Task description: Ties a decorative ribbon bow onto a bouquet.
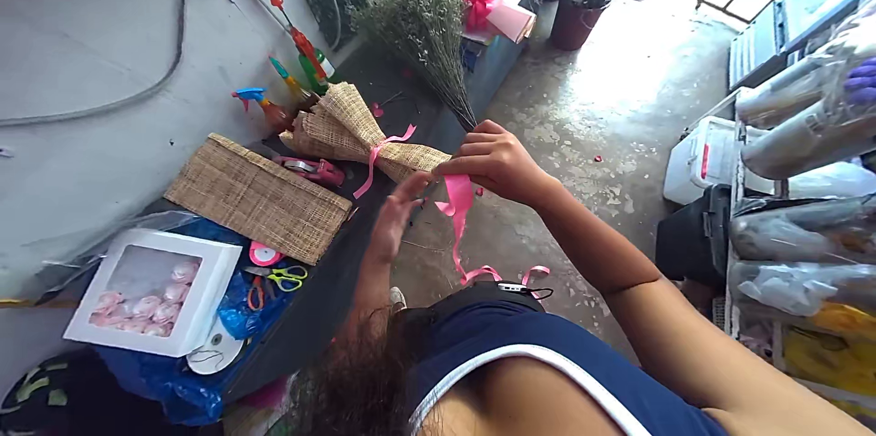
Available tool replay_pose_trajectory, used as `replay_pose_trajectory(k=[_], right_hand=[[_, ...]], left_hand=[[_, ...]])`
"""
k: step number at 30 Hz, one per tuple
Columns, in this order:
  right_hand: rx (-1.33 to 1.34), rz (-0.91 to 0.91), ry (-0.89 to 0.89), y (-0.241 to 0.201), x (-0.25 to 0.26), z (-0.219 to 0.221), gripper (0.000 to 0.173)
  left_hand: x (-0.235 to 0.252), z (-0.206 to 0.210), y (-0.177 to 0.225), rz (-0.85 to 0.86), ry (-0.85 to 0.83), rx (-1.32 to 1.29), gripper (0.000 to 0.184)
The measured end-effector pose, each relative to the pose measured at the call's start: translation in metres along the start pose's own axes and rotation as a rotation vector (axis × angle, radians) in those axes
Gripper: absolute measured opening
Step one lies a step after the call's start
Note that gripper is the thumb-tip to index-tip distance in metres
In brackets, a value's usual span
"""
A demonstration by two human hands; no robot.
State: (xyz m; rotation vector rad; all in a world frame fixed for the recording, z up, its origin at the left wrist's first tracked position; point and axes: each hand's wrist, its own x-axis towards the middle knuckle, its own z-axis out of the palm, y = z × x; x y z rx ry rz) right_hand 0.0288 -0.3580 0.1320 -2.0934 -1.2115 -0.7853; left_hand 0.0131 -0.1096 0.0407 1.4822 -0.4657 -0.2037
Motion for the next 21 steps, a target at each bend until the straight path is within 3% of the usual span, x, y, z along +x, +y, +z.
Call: replay_pose_trajectory(k=[3, 5, 7, 9, 11, 14, 16, 18, 21], right_hand=[[-0.059, 0.037, 0.114, 0.002, 0.015, -0.009, 0.025], [-0.125, 0.145, 0.210, 0.006, 0.019, -0.020, 0.026], [-0.147, 0.270, 0.364, 0.018, 0.019, -0.037, 0.028], [-0.174, 0.333, 0.537, 0.036, 0.016, -0.053, 0.027], [-0.194, 0.329, 0.599, 0.041, 0.014, -0.061, 0.025], [-0.160, 0.317, 0.411, 0.017, 0.005, -0.042, 0.024], [-0.128, 0.316, 0.292, 0.001, -0.010, -0.015, 0.027], [-0.136, 0.350, 0.250, -0.003, -0.026, 0.007, 0.029], [0.006, 0.371, 0.219, -0.014, -0.043, 0.027, 0.028]], left_hand=[[0.024, 0.021, -0.002, -0.081, -0.317, -0.035, 0.081], [0.035, 0.029, -0.002, -0.049, -0.510, -0.120, 0.062], [0.039, 0.035, -0.001, -0.043, -0.670, -0.181, 0.030], [0.036, 0.039, -0.003, -0.131, -0.726, -0.236, 0.027], [0.034, 0.048, 0.001, -0.258, -0.635, -0.347, 0.036], [0.040, 0.066, 0.018, -0.372, -0.380, -0.479, 0.044], [0.047, 0.071, 0.025, -0.413, -0.232, -0.537, 0.041], [0.052, 0.072, 0.030, -0.456, -0.078, -0.556, 0.031], [0.052, 0.065, 0.023, -0.482, 0.068, -0.494, 0.030]])
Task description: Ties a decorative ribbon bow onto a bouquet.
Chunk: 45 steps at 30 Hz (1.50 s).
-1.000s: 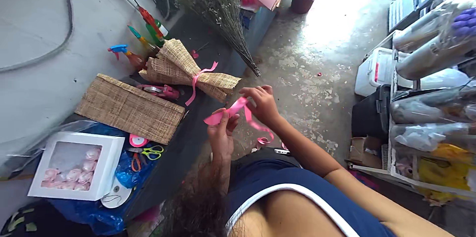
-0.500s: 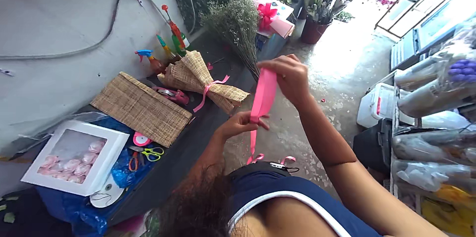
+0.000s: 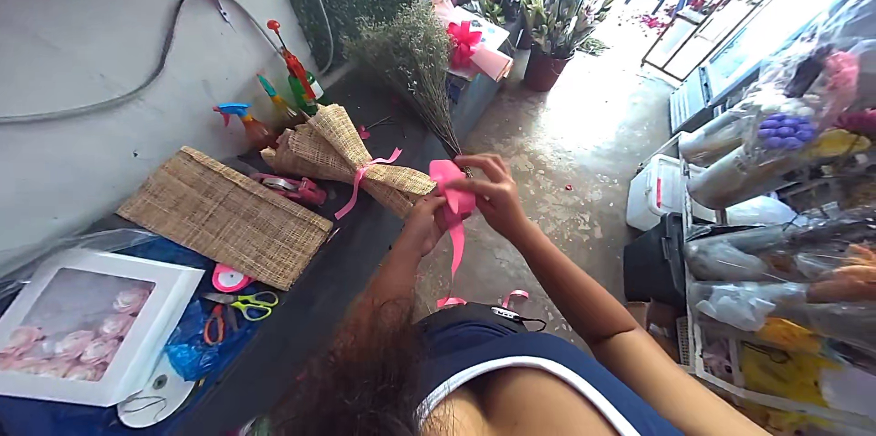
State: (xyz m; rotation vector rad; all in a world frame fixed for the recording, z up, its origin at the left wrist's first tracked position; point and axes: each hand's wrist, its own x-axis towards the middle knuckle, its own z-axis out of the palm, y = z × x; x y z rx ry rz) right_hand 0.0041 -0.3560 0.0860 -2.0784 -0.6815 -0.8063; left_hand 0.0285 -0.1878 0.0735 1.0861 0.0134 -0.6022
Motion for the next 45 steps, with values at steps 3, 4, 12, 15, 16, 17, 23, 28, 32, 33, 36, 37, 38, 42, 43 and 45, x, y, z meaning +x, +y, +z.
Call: replay_pose_trajectory(k=[3, 4, 12, 15, 16, 17, 23, 28, 32, 33, 36, 37, 38, 42, 43, 45], right_hand=[[0.110, -0.112, -0.036, -0.012, -0.017, 0.013, 0.018], [0.066, -0.126, -0.031, -0.010, -0.021, 0.018, 0.017], [-0.202, 0.100, -0.039, 0.004, -0.044, 0.048, 0.030], [0.156, 0.217, 0.006, -0.002, -0.055, 0.046, 0.020], [0.277, 0.317, 0.054, -0.004, -0.056, 0.043, 0.019], [0.361, 0.433, 0.075, -0.006, -0.054, 0.040, 0.021], [0.254, 0.625, -0.076, -0.018, -0.030, 0.029, 0.017], [0.242, 0.578, -0.022, -0.016, -0.012, 0.023, 0.011], [0.368, 0.610, 0.090, -0.006, 0.004, 0.018, 0.011], [0.418, 0.619, 0.070, -0.004, 0.009, 0.016, 0.011], [0.558, 0.668, -0.053, -0.002, 0.021, 0.012, 0.008], [0.576, 0.661, -0.079, -0.003, 0.023, 0.012, 0.005], [0.589, 0.633, -0.082, -0.003, 0.022, 0.014, 0.005], [0.720, 0.497, -0.194, 0.001, 0.002, 0.015, 0.030], [0.751, 0.536, -0.241, 0.000, -0.006, 0.014, 0.039], [0.775, 0.686, -0.313, -0.007, -0.022, 0.015, 0.051]], left_hand=[[0.002, -0.009, 0.002, 0.024, 0.199, 0.065, 0.021], [0.000, -0.009, 0.003, 0.016, 0.198, 0.058, 0.022], [-0.016, -0.016, -0.014, 0.039, -0.117, -0.038, 0.065], [-0.016, -0.018, -0.023, 0.076, 0.067, 0.000, 0.033], [-0.015, -0.020, -0.024, 0.086, 0.084, 0.020, 0.032], [-0.015, -0.021, -0.025, 0.109, 0.081, 0.067, 0.032], [-0.020, -0.018, -0.040, 0.287, -0.020, 0.626, 0.028], [-0.023, -0.015, -0.046, 0.239, -0.094, 0.569, 0.022], [-0.024, -0.017, -0.049, 0.224, -0.193, 0.500, 0.025], [-0.024, -0.017, -0.051, 0.216, -0.216, 0.458, 0.026], [-0.025, -0.019, -0.053, 0.163, -0.252, 0.324, 0.030], [-0.027, -0.019, -0.051, 0.149, -0.239, 0.297, 0.030], [-0.029, -0.017, -0.048, 0.146, -0.208, 0.276, 0.029], [-0.030, -0.019, -0.044, 0.193, -0.095, 0.189, 0.033], [-0.029, -0.021, -0.043, 0.212, -0.080, 0.200, 0.034], [-0.028, -0.023, -0.039, 0.206, -0.072, 0.250, 0.035]])
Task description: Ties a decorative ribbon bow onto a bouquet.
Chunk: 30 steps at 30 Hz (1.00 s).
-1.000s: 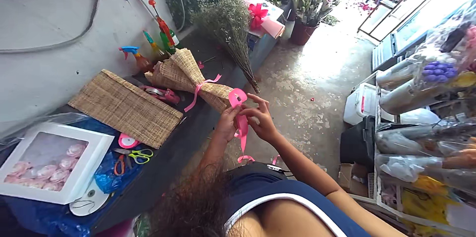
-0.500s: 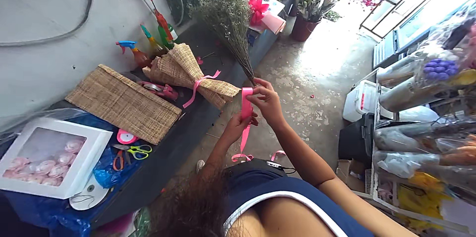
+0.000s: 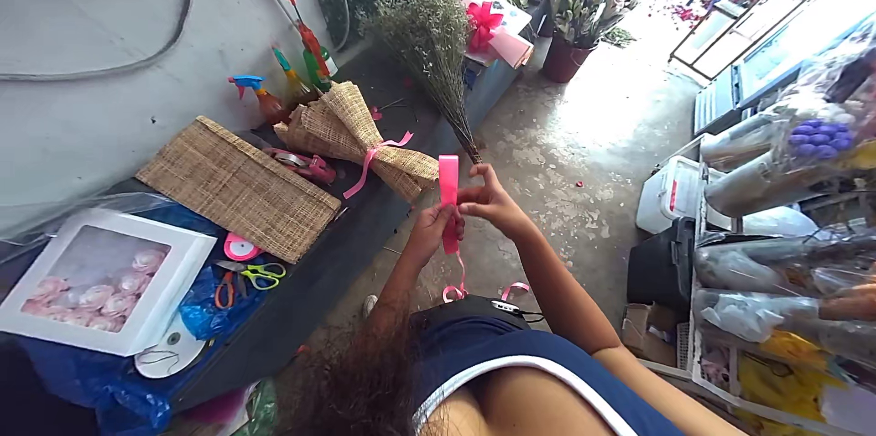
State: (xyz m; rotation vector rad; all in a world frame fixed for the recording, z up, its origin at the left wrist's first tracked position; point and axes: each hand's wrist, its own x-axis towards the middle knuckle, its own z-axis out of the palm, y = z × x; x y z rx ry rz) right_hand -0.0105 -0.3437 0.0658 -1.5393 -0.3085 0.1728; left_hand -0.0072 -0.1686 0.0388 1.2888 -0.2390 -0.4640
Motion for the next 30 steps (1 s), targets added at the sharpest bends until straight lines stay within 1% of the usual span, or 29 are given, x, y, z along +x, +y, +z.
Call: replay_pose_trajectory(k=[1, 2, 4, 6, 7, 9, 10, 11, 12, 14, 18, 21, 23, 24, 26, 28, 30], right_hand=[[0.012, 0.062, 0.008, 0.003, -0.003, 0.004, 0.052], [0.013, 0.102, 0.028, 0.006, -0.004, 0.006, 0.043], [-0.027, 0.091, 0.111, 0.015, -0.003, 0.007, 0.006], [-0.057, 0.045, 0.207, 0.024, 0.006, 0.000, 0.018], [-0.039, 0.030, 0.264, 0.026, 0.014, -0.005, 0.019], [-0.110, 0.013, 0.354, 0.027, 0.026, -0.021, 0.020], [-0.182, 0.009, 0.395, 0.027, 0.032, -0.030, 0.020], [-0.255, -0.005, 0.436, 0.027, 0.038, -0.038, 0.020], [-0.317, -0.024, 0.473, 0.025, 0.043, -0.045, 0.020], [-0.397, -0.062, 0.529, 0.021, 0.051, -0.053, 0.021], [-0.435, -0.082, 0.578, 0.013, 0.063, -0.053, 0.021], [-0.493, -0.093, 0.597, 0.011, 0.070, -0.056, 0.022], [-0.528, -0.160, 0.640, 0.013, 0.071, -0.057, 0.021], [-0.558, -0.250, 0.668, 0.015, 0.068, -0.056, 0.020], [-0.658, -0.519, 0.681, 0.019, 0.054, -0.047, 0.017], [-0.742, -0.732, 0.569, 0.020, 0.027, -0.028, 0.012], [-0.807, -0.881, 0.417, 0.035, 0.001, -0.009, 0.012]], left_hand=[[0.000, -0.001, 0.001, -0.018, -0.015, 0.020, 0.035], [0.001, -0.001, 0.000, -0.034, -0.041, 0.035, 0.036], [0.000, -0.002, -0.004, -0.071, -0.103, 0.068, 0.038], [-0.005, -0.008, -0.009, -0.118, -0.255, 0.105, 0.034], [-0.009, -0.012, -0.015, -0.155, -0.353, 0.096, 0.033], [-0.021, -0.023, -0.039, -0.234, -0.514, -0.017, 0.034], [-0.027, -0.027, -0.055, -0.271, -0.553, -0.107, 0.032], [-0.034, -0.028, -0.068, -0.305, -0.555, -0.195, 0.030], [-0.040, -0.028, -0.077, -0.329, -0.536, -0.263, 0.033], [-0.045, -0.024, -0.085, -0.345, -0.518, -0.321, 0.037], [-0.043, -0.016, -0.084, -0.341, -0.515, -0.301, 0.036], [-0.042, -0.016, -0.089, -0.374, -0.513, -0.300, 0.037], [-0.042, -0.015, -0.093, -0.394, -0.492, -0.311, 0.037], [-0.043, -0.011, -0.091, -0.405, -0.450, -0.320, 0.039], [-0.040, 0.001, -0.080, -0.418, -0.310, -0.351, 0.044], [-0.032, 0.013, -0.061, -0.397, -0.155, -0.437, 0.052], [-0.023, 0.022, -0.040, -0.371, -0.008, -0.617, 0.064]])
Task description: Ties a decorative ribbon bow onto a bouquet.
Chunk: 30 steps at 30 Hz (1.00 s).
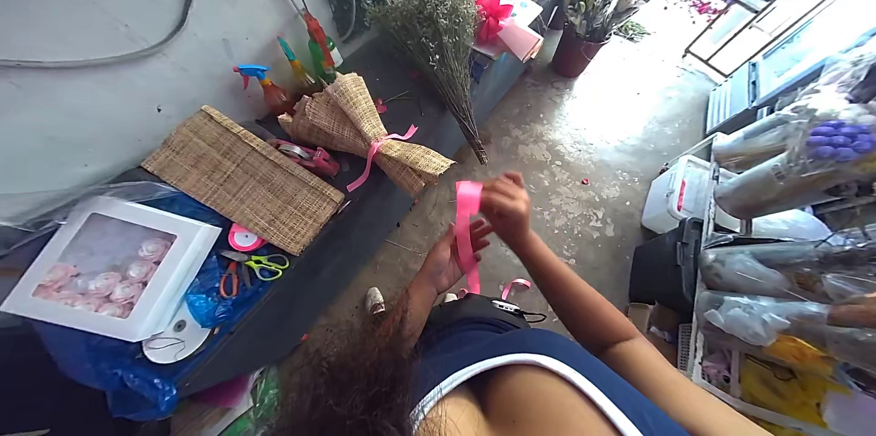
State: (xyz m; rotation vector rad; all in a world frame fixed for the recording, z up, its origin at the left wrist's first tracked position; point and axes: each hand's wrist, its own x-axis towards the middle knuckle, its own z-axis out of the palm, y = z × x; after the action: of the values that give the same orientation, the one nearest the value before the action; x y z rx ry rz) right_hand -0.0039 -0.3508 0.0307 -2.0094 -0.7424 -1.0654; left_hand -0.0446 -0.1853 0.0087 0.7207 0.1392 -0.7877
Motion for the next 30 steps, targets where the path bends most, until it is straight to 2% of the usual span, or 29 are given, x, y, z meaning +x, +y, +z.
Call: replay_pose_trajectory(k=[2, 3, 5, 6, 7, 9, 10, 11, 12, 13, 14, 17, 18, 20, 22, 23, 24, 25, 26, 28, 30], right_hand=[[-0.016, -0.064, -0.041, -0.012, -0.031, 0.007, 0.012], [-0.042, -0.038, -0.040, -0.016, -0.043, 0.011, 0.010], [-0.041, 0.091, -0.050, -0.023, -0.061, 0.016, 0.007], [0.049, 0.194, -0.063, -0.025, -0.067, 0.015, 0.008], [0.208, 0.335, -0.065, -0.028, -0.070, 0.012, 0.017], [0.546, 0.736, -0.019, -0.035, -0.068, 0.005, 0.048], [0.663, 0.914, -0.077, -0.035, -0.060, 0.001, 0.060], [0.749, 1.031, -0.185, -0.035, -0.051, -0.003, 0.063], [0.819, 1.089, -0.289, -0.032, -0.045, -0.005, 0.058], [0.879, 1.114, -0.348, -0.028, -0.040, -0.005, 0.045], [0.931, 1.126, -0.348, -0.024, -0.035, -0.005, 0.035], [1.000, 1.108, -0.211, -0.009, -0.021, -0.010, 0.041], [0.982, 1.099, -0.229, -0.007, -0.019, -0.013, 0.041], [0.932, 1.079, -0.388, -0.010, -0.023, -0.013, 0.039], [0.909, 1.156, -0.433, -0.011, -0.023, -0.010, 0.032], [0.877, 1.165, -0.421, -0.006, -0.020, -0.010, 0.033], [0.833, 1.131, -0.400, 0.005, -0.017, -0.012, 0.034], [0.758, 1.071, -0.350, 0.019, -0.013, -0.014, 0.033], [0.642, 0.996, -0.285, 0.031, -0.007, -0.017, 0.031], [0.395, 0.772, -0.160, 0.046, 0.007, -0.022, 0.029], [0.239, 0.493, -0.068, 0.032, 0.018, -0.028, 0.027]], left_hand=[[0.002, 0.008, 0.011, 0.042, 0.005, -0.183, 0.077], [0.003, 0.007, 0.014, 0.065, -0.015, -0.197, 0.074], [0.005, 0.011, 0.020, 0.148, 0.058, -0.045, 0.047], [0.007, 0.014, 0.023, 0.171, 0.125, 0.030, 0.039], [0.009, 0.013, 0.024, 0.181, 0.147, 0.075, 0.036], [0.011, 0.009, 0.029, 0.156, 0.109, 0.185, 0.034], [0.010, 0.008, 0.032, 0.120, 0.075, 0.247, 0.034], [0.009, 0.009, 0.034, 0.070, 0.044, 0.319, 0.034], [0.008, 0.009, 0.034, 0.020, 0.008, 0.395, 0.034], [0.009, 0.010, 0.033, -0.022, -0.040, 0.457, 0.034], [0.010, 0.010, 0.033, -0.053, -0.094, 0.510, 0.033], [0.013, 0.009, 0.036, -0.130, -0.214, 0.638, 0.034], [0.013, 0.010, 0.036, -0.137, -0.208, 0.657, 0.033], [0.013, 0.011, 0.033, -0.108, -0.198, 0.652, 0.029], [0.013, 0.007, 0.031, -0.124, -0.252, 0.632, 0.021], [0.013, -0.001, 0.028, -0.167, -0.332, 0.611, 0.030], [0.013, -0.013, 0.023, -0.219, -0.421, 0.586, 0.048], [0.013, -0.027, 0.015, -0.274, -0.507, 0.583, 0.065], [0.011, -0.038, 0.009, -0.320, -0.565, 0.583, 0.065], [0.004, -0.045, 0.003, -0.330, -0.566, 0.515, 0.039], [-0.006, -0.025, 0.006, -0.227, -0.376, 0.370, 0.036]])
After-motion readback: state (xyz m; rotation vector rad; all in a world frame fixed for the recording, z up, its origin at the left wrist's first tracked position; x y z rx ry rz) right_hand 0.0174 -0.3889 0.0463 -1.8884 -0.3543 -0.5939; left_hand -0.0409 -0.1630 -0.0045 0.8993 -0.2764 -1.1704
